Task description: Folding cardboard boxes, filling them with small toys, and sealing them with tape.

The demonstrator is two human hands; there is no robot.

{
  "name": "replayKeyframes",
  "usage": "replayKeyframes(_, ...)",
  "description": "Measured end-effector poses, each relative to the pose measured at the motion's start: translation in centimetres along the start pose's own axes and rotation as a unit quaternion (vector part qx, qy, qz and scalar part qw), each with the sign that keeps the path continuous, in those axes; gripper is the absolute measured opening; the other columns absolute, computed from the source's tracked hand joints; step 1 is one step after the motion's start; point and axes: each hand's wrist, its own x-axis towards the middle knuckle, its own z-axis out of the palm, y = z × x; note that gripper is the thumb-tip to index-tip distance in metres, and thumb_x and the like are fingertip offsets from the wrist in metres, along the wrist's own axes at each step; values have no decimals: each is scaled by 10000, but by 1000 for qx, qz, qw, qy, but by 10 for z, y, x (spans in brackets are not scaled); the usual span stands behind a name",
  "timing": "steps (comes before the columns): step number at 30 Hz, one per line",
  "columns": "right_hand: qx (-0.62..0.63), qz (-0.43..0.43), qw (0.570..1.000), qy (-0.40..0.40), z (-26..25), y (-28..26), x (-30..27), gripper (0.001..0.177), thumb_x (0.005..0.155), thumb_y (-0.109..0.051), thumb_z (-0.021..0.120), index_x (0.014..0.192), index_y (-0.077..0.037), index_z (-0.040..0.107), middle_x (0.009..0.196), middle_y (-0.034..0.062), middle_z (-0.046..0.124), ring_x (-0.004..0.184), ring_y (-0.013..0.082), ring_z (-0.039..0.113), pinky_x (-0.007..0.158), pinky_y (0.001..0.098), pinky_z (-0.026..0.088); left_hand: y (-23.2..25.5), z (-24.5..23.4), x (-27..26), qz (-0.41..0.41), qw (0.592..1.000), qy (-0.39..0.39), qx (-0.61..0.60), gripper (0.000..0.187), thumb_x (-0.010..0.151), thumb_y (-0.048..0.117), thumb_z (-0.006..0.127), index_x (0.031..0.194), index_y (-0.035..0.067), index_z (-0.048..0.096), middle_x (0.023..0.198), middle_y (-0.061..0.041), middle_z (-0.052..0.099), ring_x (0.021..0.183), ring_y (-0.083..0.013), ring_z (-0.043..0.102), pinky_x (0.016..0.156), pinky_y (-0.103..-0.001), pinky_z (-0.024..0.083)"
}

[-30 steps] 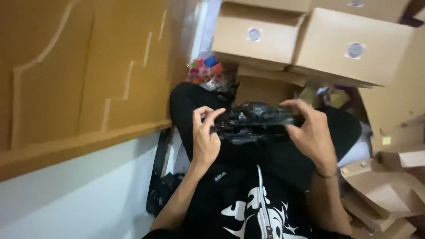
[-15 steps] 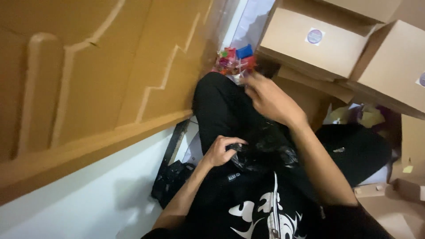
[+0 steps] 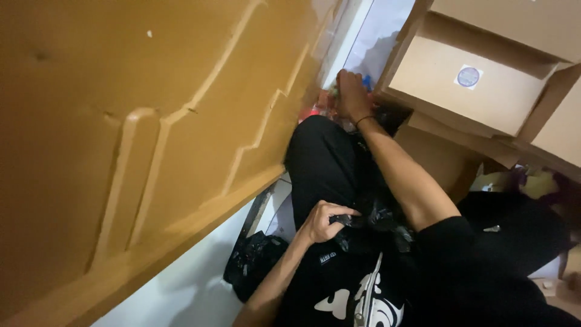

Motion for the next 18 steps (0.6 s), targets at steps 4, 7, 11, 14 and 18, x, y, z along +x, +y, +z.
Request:
replayKeyframes(4, 175, -10, 970, 169, 25, 25, 4, 518, 711, -84, 910, 1009, -71, 486, 868, 193, 607, 893, 465, 638, 733, 511, 512, -1, -5, 2, 4, 1000, 5, -6, 209, 899, 144, 668, 1068, 89, 779, 1008, -165, 773, 987, -401, 726, 838, -442, 589)
replayKeyframes(7, 171, 28, 972, 159, 16, 18, -9, 326, 871, -149, 776, 1051, -166, 506, 832, 98, 686, 871, 399, 696, 763, 499, 525, -2, -8, 5, 6, 1000, -17, -23, 224, 919, 152, 666, 1091, 59, 775, 990, -182, 774, 953, -392, 735, 826, -415, 593)
replayKeyframes(11, 232, 83, 955, 163, 5, -2, -30, 317, 947, -348, 799, 1112, -173, 593, 923, 125, 712, 890, 357, 717, 719, 436, 568, 0, -8, 4, -13, 999, -13, -34, 214, 909, 152, 670, 1068, 61, 780, 930, -175, 776, 911, -374, 743, 781, -381, 588)
replayKeyframes(14, 200, 99, 963, 154, 10, -13, -42, 317, 1007, -471, 697, 1160, -219, 579, 1010, 130, 729, 971, 349, 726, 776, 458, 597, -1, -7, 7, -16, 999, -7, -27, 216, 912, 177, 670, 1072, 93, 789, 900, -154, 776, 887, -334, 750, 745, -341, 579)
replayKeyframes(18, 283, 10, 946, 158, -91, -93, -107, 212, 1065, -133, 547, 1266, -119, 481, 1018, 324, 699, 963, 557, 673, 732, 614, 536, 3, -6, 7, -15, 999, 8, -33, 253, 872, 144, 643, 1058, 97, 807, 835, -136, 770, 792, -262, 750, 717, -297, 560)
